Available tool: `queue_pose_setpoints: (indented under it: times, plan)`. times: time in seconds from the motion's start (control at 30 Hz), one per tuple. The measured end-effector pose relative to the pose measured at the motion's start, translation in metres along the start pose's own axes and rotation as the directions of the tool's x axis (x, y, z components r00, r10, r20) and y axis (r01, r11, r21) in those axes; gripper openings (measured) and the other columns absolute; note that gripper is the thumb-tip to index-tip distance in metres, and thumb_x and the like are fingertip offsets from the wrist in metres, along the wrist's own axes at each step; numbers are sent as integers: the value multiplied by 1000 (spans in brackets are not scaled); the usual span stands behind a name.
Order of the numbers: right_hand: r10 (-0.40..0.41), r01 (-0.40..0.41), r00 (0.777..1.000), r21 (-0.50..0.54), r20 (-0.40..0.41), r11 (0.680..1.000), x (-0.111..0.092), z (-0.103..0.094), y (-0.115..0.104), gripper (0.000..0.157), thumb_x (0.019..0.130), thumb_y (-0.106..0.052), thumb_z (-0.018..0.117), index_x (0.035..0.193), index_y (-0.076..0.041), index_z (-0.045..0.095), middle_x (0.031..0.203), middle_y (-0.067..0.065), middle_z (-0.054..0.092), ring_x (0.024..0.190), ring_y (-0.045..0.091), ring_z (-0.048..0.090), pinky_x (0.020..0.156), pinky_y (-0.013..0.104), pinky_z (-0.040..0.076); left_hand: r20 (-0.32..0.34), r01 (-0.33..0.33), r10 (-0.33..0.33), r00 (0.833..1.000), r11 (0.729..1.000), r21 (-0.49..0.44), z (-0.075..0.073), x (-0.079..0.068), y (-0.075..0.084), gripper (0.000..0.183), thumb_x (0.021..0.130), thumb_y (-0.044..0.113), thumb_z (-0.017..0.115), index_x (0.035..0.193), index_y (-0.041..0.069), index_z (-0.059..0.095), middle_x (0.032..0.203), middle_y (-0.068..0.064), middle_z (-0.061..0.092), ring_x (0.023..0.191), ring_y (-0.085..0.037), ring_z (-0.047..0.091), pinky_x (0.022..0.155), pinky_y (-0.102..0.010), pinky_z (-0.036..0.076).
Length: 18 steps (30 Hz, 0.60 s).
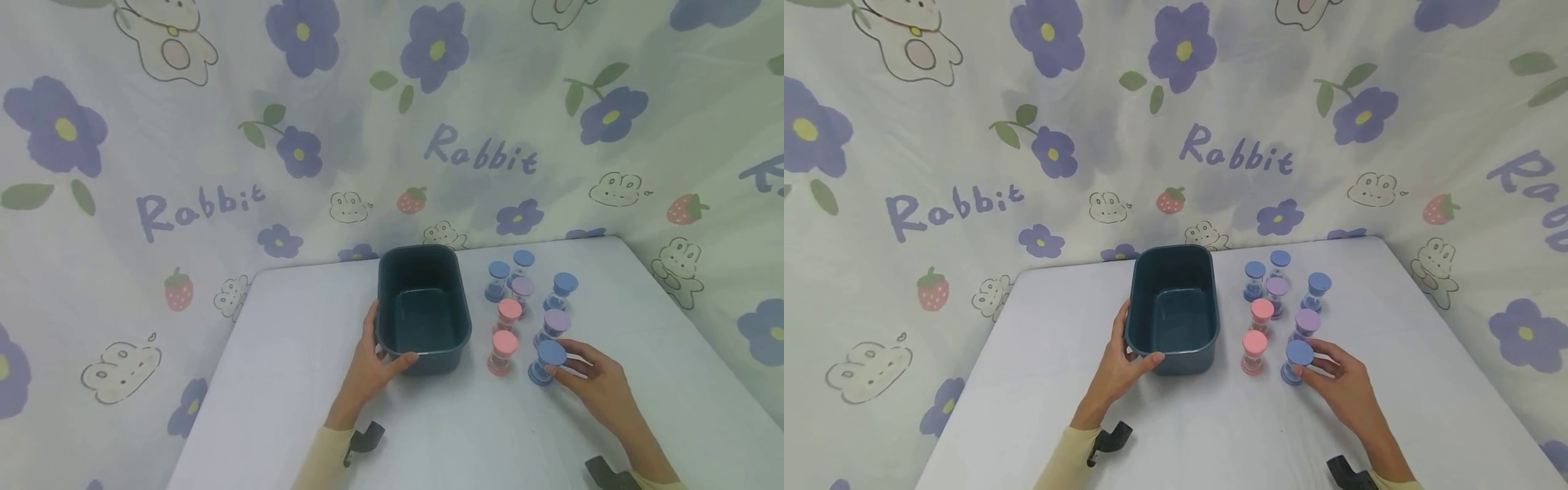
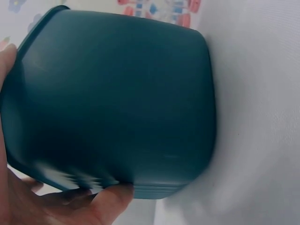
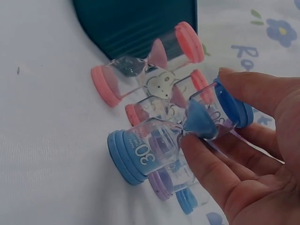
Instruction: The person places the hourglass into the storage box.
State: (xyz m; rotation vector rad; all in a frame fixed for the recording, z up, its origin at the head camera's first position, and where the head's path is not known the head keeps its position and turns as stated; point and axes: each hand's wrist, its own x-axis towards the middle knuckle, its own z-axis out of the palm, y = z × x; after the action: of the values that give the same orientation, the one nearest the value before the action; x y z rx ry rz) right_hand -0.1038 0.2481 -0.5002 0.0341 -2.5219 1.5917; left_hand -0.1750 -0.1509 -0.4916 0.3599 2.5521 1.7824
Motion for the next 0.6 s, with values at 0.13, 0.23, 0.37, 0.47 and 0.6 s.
queue_pose_setpoints:
  times: [0.13, 0.23, 0.37, 0.47, 0.6]
  plan:
    - [11, -11, 1000, -13, -16, 1000, 0, 1, 1, 57, 87, -16, 83, 138, -5, 60, 120, -31, 57, 103, -19, 61, 80, 12, 60, -1, 7, -7, 1000, 1000, -4, 1, 1, -1, 113, 83, 37, 86, 164, 42, 7, 175, 1, 16, 157, -43, 30, 115, -66, 41]
    - [23, -24, 999, -15, -24, 1000, 0, 2, 0, 57, 87, -17, 84, 137, -5, 61, 120, -33, 56, 102, -19, 61, 79, 12, 60, -2, 4, -4, 1000, 1000, -1, 1, 2, -2, 113, 83, 37, 86, 164, 41, 6, 175, 2, 15, 157, -42, 30, 115, -66, 41]
    - [47, -48, 998, -13, -31, 999, -1, 2, -3, 58, 86, -18, 85, 138, -4, 61, 120, -36, 55, 102, -20, 60, 79, 11, 60, -2, -1, 1, 1000, 1000, 0, 1, 2, -3, 113, 83, 37, 86, 164, 41, 7, 175, 4, 15, 158, -40, 29, 115, -66, 41]
    - [38, -40, 998, -31, -46, 999, -2, 0, -6, 58, 85, -17, 86, 137, -5, 62, 119, -39, 54, 102, -22, 58, 77, 9, 59, 0, -2, 2, 1000, 1000, -6, 1, 2, -3, 112, 84, 38, 85, 164, 42, 7, 175, 5, 15, 159, -40, 27, 115, -66, 41]
    - [-15, 11, 998, -52, -67, 999, -2, -2, -12, 57, 83, -11, 86, 135, -4, 63, 119, -39, 56, 103, -22, 59, 77, 10, 60, -1, -1, 1, 1000, 1000, -12, 1, 1, -4, 113, 84, 38, 85, 163, 45, 5, 175, 5, 14, 159, -40, 27, 116, -65, 40]
